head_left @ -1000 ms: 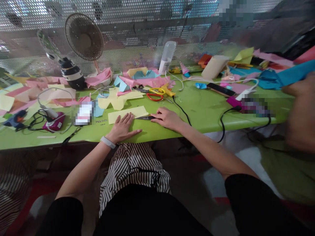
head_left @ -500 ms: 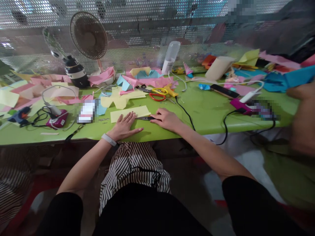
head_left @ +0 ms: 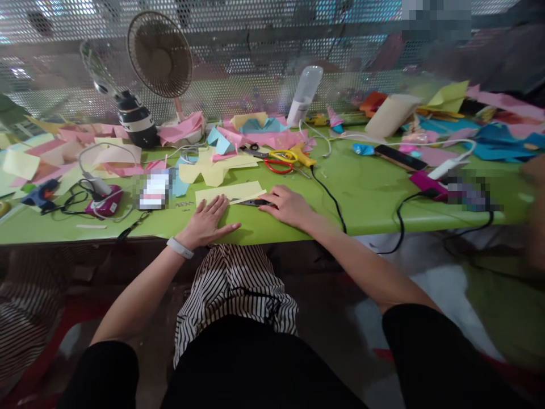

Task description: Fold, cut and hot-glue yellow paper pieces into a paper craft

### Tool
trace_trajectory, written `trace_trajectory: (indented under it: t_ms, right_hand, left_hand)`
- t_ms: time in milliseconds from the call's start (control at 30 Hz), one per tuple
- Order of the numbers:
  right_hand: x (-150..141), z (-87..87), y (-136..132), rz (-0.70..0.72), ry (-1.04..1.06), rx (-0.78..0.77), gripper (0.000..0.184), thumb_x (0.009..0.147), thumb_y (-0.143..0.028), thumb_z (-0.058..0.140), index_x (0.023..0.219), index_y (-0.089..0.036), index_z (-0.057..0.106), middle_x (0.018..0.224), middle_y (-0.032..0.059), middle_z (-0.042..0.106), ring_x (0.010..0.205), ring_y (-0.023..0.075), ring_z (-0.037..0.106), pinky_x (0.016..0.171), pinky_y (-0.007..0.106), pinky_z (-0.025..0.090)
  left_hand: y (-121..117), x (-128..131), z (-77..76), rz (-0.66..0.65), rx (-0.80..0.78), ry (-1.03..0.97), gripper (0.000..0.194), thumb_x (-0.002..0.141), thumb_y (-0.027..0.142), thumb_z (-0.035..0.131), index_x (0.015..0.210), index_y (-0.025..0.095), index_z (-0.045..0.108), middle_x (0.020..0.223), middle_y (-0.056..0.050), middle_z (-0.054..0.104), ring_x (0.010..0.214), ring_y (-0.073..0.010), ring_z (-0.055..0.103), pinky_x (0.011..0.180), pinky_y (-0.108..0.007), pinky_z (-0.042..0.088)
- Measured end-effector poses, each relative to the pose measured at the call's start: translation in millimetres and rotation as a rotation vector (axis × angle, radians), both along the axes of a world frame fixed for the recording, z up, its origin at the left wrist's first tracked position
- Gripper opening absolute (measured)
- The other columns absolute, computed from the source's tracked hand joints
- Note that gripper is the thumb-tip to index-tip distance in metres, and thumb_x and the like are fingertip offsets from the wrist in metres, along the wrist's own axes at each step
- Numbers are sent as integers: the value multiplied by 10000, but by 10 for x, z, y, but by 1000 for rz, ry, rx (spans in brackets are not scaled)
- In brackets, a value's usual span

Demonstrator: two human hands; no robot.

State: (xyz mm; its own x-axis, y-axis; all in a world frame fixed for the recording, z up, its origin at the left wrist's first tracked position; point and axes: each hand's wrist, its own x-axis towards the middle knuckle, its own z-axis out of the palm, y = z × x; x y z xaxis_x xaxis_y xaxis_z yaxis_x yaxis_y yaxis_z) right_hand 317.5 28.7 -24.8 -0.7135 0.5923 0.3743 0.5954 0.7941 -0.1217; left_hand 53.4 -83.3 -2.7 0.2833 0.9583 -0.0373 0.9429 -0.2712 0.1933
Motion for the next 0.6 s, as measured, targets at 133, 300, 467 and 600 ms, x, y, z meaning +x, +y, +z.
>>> trace_trajectory:
  t_ms: [133, 300, 467, 600]
  right_hand:
    - [-72, 19, -5, 3, 0, -15, 361, 983, -441, 552, 1177, -207, 746, 958, 116, 635, 976, 266, 572, 821, 370, 486]
    - [-21, 6, -2, 25, 18, -27, 329, 971, -416, 587, 1175, -222, 758, 944, 100, 641, 946, 244, 589, 782, 341, 487]
    - [27, -12, -13, 18, 28, -38, 338, 970, -421, 589, 1182, -218, 759, 926, 88, 644, 864, 220, 595, 729, 325, 479]
    - [-75, 1, -35, 8, 30, -20, 332, 968, -422, 589, 1171, -227, 765, 930, 97, 649, 892, 234, 601, 746, 333, 489]
  left_hand:
    - [3, 2, 0, 6, -7, -2, 940, 918, 803, 179, 1611, 169, 210, 1684, -105, 159, 1565, -247, 139, 1269, -469, 33]
    - [-2, 8, -8, 14, -4, 14, 973, 907, 820, 169, 1610, 148, 212, 1683, -110, 162, 1566, -250, 135, 1269, -460, 21]
    - [-11, 13, -14, 12, 6, 2, 975, 902, 828, 183, 1611, 159, 211, 1682, -108, 165, 1566, -249, 134, 1268, -467, 21]
    - [-20, 20, -30, 20, 15, 15, 1007, 890, 842, 173, 1607, 136, 213, 1682, -106, 158, 1567, -240, 129, 1272, -472, 28]
